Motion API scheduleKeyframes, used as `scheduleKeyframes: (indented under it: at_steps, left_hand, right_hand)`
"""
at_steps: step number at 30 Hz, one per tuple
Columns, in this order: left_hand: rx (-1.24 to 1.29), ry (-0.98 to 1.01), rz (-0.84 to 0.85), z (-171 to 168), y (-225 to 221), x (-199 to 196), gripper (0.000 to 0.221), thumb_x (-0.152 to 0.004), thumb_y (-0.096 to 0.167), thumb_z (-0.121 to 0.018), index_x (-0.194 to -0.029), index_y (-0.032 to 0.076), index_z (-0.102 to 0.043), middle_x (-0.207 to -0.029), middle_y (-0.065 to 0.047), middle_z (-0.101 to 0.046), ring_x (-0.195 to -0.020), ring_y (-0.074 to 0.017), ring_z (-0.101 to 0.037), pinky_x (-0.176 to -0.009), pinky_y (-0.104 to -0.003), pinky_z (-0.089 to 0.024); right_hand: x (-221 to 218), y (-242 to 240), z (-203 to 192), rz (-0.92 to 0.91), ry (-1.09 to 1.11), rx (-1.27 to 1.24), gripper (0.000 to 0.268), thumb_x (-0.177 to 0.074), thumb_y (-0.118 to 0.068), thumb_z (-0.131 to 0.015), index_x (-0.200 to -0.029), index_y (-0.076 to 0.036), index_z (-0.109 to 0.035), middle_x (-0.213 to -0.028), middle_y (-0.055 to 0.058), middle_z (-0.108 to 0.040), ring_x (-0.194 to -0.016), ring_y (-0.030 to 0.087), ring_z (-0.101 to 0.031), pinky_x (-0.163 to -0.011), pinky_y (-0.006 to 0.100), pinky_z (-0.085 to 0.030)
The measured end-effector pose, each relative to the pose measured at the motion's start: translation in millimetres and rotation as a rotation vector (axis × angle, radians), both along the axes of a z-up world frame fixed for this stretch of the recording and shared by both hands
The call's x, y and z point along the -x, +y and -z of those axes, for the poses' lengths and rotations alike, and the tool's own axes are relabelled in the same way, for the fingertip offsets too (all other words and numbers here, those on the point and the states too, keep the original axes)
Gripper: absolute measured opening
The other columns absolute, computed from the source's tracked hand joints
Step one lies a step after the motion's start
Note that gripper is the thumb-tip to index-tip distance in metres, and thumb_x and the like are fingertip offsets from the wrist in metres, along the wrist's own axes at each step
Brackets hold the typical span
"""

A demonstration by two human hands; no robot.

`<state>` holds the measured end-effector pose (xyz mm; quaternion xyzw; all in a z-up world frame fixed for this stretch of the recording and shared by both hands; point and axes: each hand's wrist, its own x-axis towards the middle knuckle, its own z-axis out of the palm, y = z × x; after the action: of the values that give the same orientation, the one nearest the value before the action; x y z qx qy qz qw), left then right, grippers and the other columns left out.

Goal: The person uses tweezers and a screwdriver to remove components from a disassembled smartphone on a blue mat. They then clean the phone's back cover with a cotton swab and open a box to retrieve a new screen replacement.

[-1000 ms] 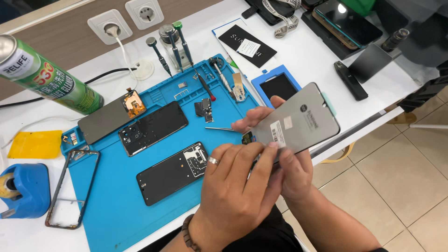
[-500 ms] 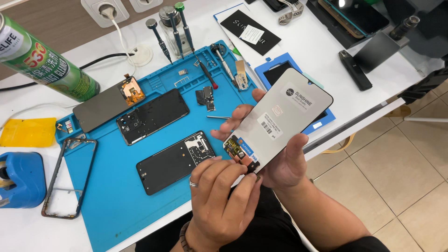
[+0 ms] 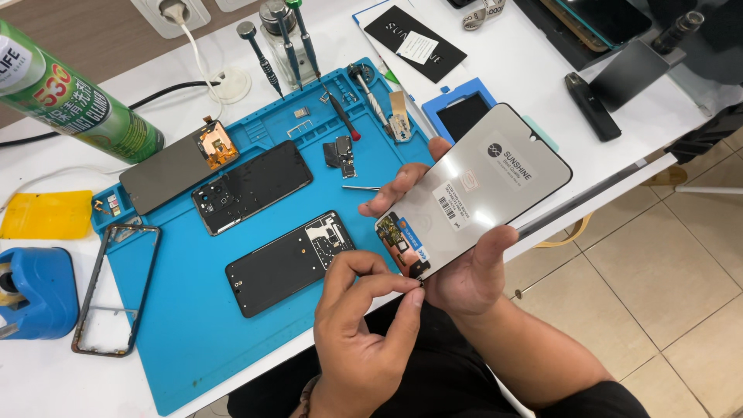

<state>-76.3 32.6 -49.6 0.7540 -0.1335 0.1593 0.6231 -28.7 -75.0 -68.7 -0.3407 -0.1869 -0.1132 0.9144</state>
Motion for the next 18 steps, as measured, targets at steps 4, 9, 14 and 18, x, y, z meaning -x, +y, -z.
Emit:
scheduleKeyframes:
  at_steps: [4, 9, 14, 18]
  left_hand:
    - [0.03, 0.08, 0.005, 2.4, -0.8, 0.7, 0.006, -0.078, 0.008, -0.07, -0.083, 0.01, -0.069, -0.083, -0.004, -0.048, -0.078, -0.0134, -0.053, -0.07, -0.024, -0.049]
    - [0.08, 0.098, 0.011, 7.6, -2.3, 1.3, 0.006, -0.078, 0.007, -0.069, -0.084, 0.009, -0.069, -0.084, -0.004, -0.047, -0.079, -0.0137, -0.052, -0.071, -0.024, -0.049]
    - [0.083, 0.133, 0.003, 7.7, -1.9, 2.4, 0.004, -0.079, 0.009, -0.068, -0.082, 0.008, -0.068, -0.085, -0.003, -0.047, -0.08, -0.0141, -0.052, -0.074, -0.025, -0.049]
    - [0.078, 0.152, -0.006, 9.0, -3.5, 2.4, 0.002, -0.08, 0.009, -0.066, -0.081, 0.008, -0.067, -0.087, -0.003, -0.048, -0.083, -0.0143, -0.054, -0.076, -0.026, -0.051]
  right_hand:
    - [0.8, 1.2, -0.2, -0.021, 0.004, -0.016, 0.084, -0.086, -0.061, -0.066, -0.141, -0.005, -0.035, -0.114, 0.016, -0.055, -0.101, 0.03, -0.06, -0.096, 0.05, -0.05]
    - [1.9, 4.7, 0.2, -0.099, 0.001, -0.113, 0.082, -0.086, -0.056, -0.068, -0.141, -0.006, -0.035, -0.115, 0.015, -0.055, -0.102, 0.029, -0.058, -0.099, 0.047, -0.047]
    - [2.2, 5.9, 1.5, -0.109, 0.01, -0.103, 0.084, -0.085, -0.057, -0.068, -0.141, -0.005, -0.034, -0.115, 0.016, -0.055, -0.103, 0.029, -0.058, -0.099, 0.048, -0.048]
    - [2.1, 8.3, 4.0, -0.119, 0.0, -0.118, 0.081, -0.087, -0.058, -0.064, -0.141, -0.005, -0.035, -0.117, 0.016, -0.056, -0.104, 0.028, -0.058, -0.099, 0.045, -0.047]
